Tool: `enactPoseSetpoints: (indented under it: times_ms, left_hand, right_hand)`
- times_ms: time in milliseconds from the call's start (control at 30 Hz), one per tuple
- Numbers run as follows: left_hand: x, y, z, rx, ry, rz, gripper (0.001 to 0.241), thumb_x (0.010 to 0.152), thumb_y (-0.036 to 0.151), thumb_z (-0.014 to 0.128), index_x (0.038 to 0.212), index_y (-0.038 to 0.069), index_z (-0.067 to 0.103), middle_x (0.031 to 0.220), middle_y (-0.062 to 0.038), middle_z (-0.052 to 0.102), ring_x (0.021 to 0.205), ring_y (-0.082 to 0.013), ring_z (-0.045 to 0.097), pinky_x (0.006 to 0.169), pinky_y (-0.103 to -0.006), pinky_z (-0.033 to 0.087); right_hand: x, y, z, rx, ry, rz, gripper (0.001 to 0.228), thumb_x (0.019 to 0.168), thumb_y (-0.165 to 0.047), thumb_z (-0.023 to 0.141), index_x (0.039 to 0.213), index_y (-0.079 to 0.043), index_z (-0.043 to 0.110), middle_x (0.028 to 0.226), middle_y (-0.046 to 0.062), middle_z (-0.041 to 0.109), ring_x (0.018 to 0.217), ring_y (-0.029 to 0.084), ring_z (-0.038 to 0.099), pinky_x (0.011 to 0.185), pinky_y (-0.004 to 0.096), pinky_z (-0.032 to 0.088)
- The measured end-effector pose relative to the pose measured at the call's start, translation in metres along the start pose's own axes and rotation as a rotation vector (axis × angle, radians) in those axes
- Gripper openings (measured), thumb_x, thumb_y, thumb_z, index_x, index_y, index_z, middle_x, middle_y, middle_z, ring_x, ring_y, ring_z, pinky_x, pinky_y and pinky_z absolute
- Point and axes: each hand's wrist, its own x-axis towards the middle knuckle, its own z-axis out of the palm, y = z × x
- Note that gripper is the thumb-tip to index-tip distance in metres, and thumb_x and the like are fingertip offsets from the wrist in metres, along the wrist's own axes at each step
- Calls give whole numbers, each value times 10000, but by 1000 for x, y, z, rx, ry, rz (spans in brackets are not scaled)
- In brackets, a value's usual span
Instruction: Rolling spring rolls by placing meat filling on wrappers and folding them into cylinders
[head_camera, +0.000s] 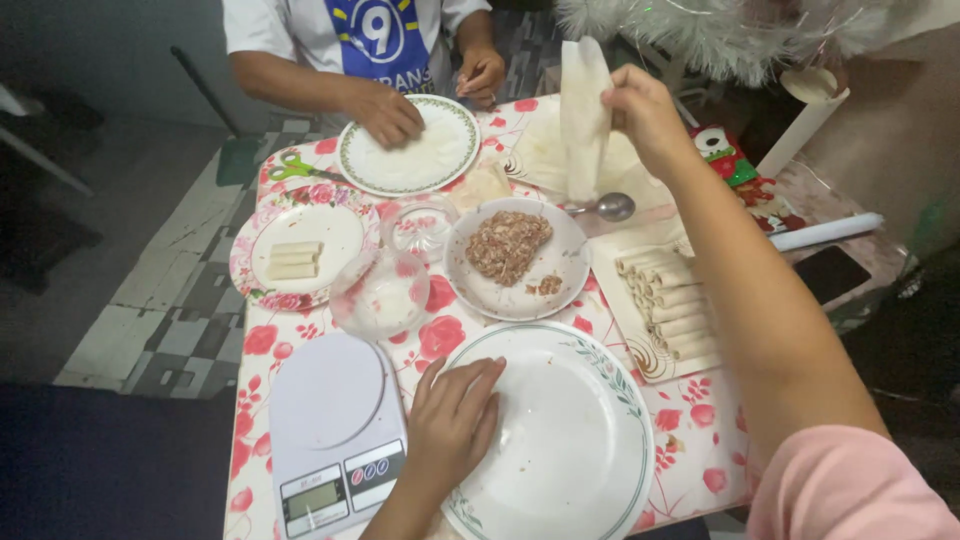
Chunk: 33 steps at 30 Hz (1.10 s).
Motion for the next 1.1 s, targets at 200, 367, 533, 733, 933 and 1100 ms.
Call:
enactPoseSetpoints:
  times_ms: [200, 367, 533, 733, 933, 1100]
  left_hand:
    - [-15, -11, 23, -1185, -120, -633, 780, 791, 455, 502, 1316, 14, 129, 1221, -214, 344, 1068, -272, 390, 934, -421, 303]
    - [-8, 2, 22, -1382, 61, -809, 581, 719, 156, 642, 1155, -12, 295, 989, -90, 451, 877, -152, 498, 768, -294, 438]
    - [-26, -10, 46, -1158, 125, -846, 321, 604, 86, 766, 860, -9, 597, 757, -116, 621, 667, -147, 605, 544, -231, 514]
    - [-25, -7, 40, -1101, 106, -736, 247, 567, 88, 780, 713, 35, 588, 624, -59, 576, 499, -86, 565, 374, -166, 448]
    - [-13, 1, 17, -806, 174, -324, 280, 585, 137, 771, 591, 72, 499, 668, -53, 540, 693, -191, 523, 659, -259, 418]
    - [-18, 0, 19, -825, -7, -504, 404, 585, 209, 780, 816, 106, 465, 935, -62, 605, 791, -160, 557, 658, -274, 417]
  right_hand:
    - [-127, 17, 42, 233, -240, 63, 141, 707, -95, 540, 818, -44, 469, 710, 25, 474, 600, 124, 524, 522, 216, 447]
    - [-215, 9, 74, -68, -378, 88, 221, 637, 12, 682, 812, -9, 548, 778, 51, 557, 676, 96, 546, 646, 236, 455]
    - [-236, 25, 64, -141, -264, 34, 223, 584, -16, 747, 733, -29, 582, 616, 26, 587, 577, 59, 498, 578, 174, 407]
    - [-245, 28, 60, -133, -139, -119, 225, 569, -22, 767, 671, -17, 566, 723, 97, 603, 638, 112, 529, 587, 189, 411]
    - [-249, 30, 61, -165, -74, -164, 227, 603, -39, 756, 772, -28, 605, 728, 57, 598, 713, 106, 528, 673, 209, 408]
    - [-250, 15, 63, -191, -181, -162, 143, 667, -33, 686, 801, -21, 639, 704, 91, 586, 684, 140, 499, 692, 267, 398]
